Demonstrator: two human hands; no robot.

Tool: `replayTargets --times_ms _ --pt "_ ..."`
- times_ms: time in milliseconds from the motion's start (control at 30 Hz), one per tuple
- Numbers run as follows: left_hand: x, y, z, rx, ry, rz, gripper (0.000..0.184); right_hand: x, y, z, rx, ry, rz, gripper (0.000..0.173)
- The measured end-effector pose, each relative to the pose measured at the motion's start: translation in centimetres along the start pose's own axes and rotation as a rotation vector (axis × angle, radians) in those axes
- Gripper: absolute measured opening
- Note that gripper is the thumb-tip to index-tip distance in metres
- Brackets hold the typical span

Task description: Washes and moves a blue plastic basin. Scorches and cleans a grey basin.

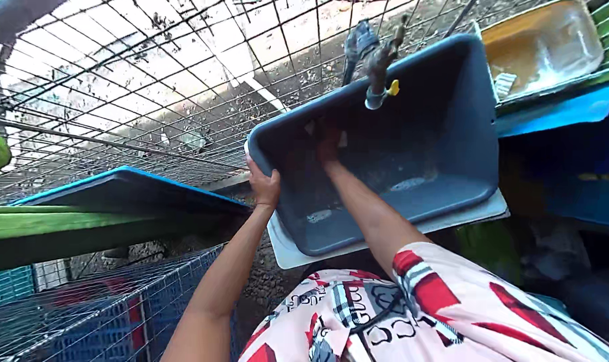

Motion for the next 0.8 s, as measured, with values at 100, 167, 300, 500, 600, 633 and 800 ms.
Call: replayTargets --times_ms 100,167,300,500,600,633,800 --pt "-0.2 0.0 -0.4 0.016 -0.001 -0.002 0.093 4.0 -4.8 4.4 -0.063 0.213 0.212 0.035" --pt "-0.1 0.0 -0.3 0.025 0.017 -0.003 0.093 6.9 -6.3 4.6 -0.107 0.350 0.212 0.039" --pt "-0.1 0.0 -0.3 0.048 0.017 -0.015 0.089 13.5 -1.3 0.8 -0.160 0.461 0.520 0.036" --pt "0.0 -0.1 -0.4 0.082 0.015 -0.001 0.087 10.5 1.3 -2.3 -0.072 0.883 1.002 0.033" --pt "-0.1 -0.2 -0.1 0.077 0.023 0.001 0.087 4.2 -2.2 1.8 -0.014 0.586 0.572 0.039" --pt "-0.1 -0.2 0.1 0.083 0.021 -0.004 0.087 4.4 -3.0 2.4 0.026 0.568 0.462 0.041" --pt "0.2 0.1 1.2 0.079 -0.053 0.035 0.089 12.1 4.0 -3.6 0.116 0.711 0.833 0.052"
Point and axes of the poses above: each hand's wrist, its own x-axis away from the middle knuckle, its own y-axis out of the back of the hand, z = x × y, the point moved 3 cm from there along -x, towards the middle knuckle, and after that the axes turned 5 degrees about -z, right-handed, at the moved point
